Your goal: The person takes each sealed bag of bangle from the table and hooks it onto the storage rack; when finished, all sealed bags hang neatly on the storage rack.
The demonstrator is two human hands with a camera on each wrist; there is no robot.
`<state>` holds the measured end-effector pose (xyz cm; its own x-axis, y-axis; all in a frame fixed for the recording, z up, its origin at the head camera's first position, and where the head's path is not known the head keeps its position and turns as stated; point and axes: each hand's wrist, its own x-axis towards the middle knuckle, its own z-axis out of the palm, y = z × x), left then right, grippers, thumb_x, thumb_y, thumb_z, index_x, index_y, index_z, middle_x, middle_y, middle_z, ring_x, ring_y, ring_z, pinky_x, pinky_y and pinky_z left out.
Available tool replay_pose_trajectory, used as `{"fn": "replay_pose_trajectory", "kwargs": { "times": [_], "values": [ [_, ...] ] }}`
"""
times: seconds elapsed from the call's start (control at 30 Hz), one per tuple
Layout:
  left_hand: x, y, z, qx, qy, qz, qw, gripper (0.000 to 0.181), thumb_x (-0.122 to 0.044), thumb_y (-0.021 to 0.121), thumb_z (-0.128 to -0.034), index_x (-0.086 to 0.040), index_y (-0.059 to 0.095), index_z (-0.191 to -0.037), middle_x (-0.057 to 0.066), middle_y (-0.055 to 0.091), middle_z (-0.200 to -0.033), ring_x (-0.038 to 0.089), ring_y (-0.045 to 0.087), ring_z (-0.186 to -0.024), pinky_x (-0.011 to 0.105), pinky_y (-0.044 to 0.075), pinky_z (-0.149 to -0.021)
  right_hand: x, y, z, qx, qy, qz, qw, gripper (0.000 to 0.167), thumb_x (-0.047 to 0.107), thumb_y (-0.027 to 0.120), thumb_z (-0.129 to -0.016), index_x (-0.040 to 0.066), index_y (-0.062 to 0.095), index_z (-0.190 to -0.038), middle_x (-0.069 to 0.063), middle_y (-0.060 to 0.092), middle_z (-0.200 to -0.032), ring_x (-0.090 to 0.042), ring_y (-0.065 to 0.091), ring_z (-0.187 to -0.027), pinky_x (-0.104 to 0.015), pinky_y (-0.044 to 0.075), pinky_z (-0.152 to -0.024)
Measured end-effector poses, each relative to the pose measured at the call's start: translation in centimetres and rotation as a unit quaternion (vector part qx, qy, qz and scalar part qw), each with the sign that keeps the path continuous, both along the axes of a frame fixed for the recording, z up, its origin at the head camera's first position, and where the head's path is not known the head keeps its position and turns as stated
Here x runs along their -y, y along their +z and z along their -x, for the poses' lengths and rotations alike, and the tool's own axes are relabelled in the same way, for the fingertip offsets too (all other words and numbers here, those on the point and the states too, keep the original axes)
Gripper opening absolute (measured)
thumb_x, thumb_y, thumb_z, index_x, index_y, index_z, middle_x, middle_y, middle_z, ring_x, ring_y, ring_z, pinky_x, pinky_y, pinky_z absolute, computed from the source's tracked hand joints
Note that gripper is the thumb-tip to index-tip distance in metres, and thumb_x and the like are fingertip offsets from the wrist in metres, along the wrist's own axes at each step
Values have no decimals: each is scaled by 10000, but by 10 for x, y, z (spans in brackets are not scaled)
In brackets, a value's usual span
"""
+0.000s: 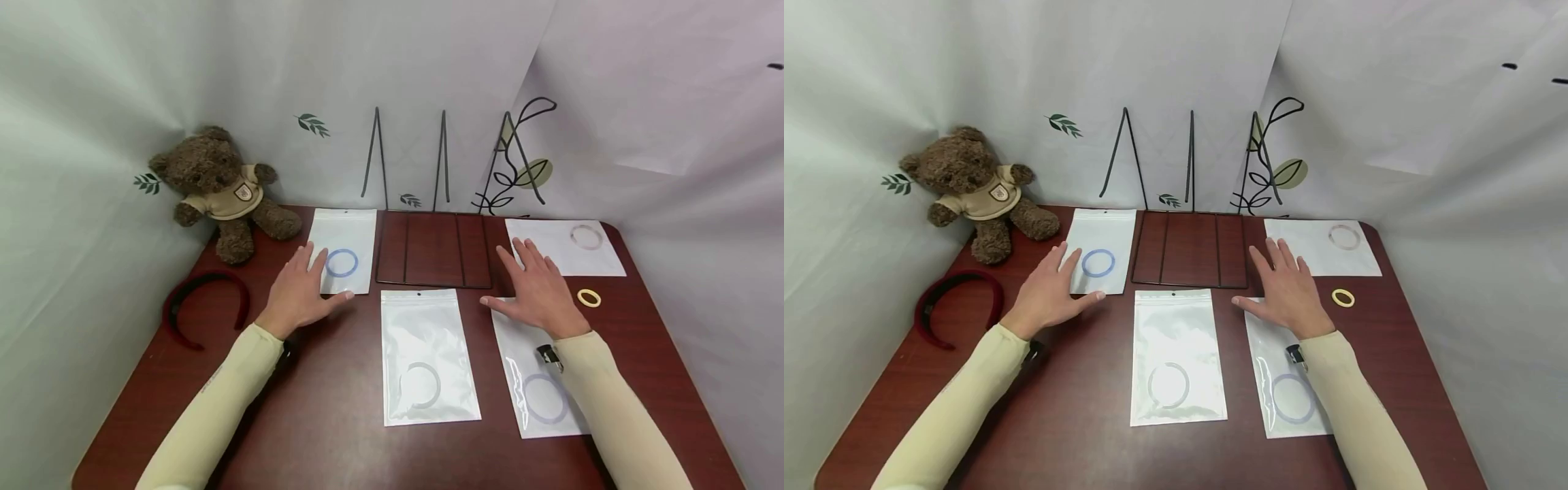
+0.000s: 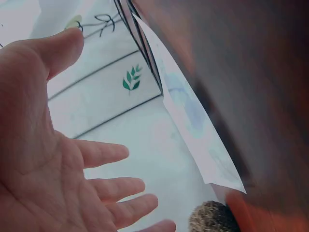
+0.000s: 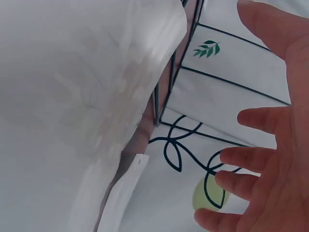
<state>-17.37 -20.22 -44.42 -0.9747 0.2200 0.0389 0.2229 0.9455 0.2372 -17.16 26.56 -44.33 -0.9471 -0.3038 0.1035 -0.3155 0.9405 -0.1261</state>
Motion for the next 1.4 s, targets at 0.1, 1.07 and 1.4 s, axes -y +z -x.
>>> {"fn": "replay_pose_trajectory", "kwargs": {
  "times": [0.1,1.07,1.4],
  "values": [
    [1,0,12,-25,75,-240,9997,1050,-678,722,-888,-30,362,-1631,295,267,-1696,493,326,-1545,673,429,-1144,1,-2,5,-85,66,117,9999,1066,683,770,-849,59,391,-1627,-274,326,-1680,-475,281,-1573,-707,352,-1174],
    [-9,-13,124,1123,897,-1040,9841,864,-302,840,-924,-29,388,-1609,286,374,-1621,458,440,-1462,600,403,-1193,12,-19,38,1509,59,702,9860,900,478,785,-934,-3,424,-1604,-253,339,-1694,-485,351,-1544,-637,347,-1225],
    [-5,-13,134,1258,831,-1160,9817,1042,-351,916,-834,-45,332,-1641,347,380,-1588,546,404,-1407,688,385,-1147,12,-21,41,1457,56,515,9880,847,432,801,-932,-46,481,-1555,-238,409,-1662,-497,374,-1526,-615,341,-1235]
  ]
}}
